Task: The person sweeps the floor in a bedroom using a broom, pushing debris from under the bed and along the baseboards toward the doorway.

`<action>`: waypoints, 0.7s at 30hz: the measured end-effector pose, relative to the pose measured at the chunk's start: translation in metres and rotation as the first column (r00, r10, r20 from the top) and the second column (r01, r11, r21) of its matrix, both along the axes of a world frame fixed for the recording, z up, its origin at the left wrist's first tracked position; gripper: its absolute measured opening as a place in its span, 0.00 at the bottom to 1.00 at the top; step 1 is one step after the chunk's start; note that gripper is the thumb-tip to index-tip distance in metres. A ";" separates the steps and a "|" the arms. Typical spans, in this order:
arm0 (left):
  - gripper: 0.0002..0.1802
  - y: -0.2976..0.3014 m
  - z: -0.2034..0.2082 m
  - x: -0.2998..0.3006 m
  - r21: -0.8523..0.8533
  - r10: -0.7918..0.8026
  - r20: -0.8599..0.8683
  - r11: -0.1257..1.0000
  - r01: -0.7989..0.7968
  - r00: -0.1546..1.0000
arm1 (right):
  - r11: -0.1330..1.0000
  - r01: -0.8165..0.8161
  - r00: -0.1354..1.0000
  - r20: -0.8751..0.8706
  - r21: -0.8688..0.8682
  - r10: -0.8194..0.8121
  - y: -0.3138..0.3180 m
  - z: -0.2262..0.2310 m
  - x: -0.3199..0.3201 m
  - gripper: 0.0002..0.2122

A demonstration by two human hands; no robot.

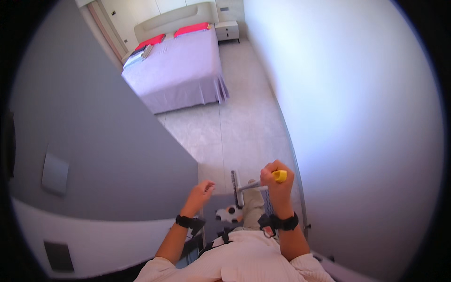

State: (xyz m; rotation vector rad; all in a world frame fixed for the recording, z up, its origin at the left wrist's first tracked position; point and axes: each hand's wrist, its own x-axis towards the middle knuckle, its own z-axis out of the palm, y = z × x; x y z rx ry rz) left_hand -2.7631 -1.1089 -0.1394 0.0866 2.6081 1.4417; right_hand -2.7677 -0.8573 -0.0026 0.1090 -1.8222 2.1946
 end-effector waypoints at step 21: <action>0.14 0.087 -0.038 -0.660 0.483 -0.463 -0.208 0.718 0.502 0.862 | 0.900 -0.194 0.932 -0.215 0.389 0.293 -0.066 0.020 -0.613 0.05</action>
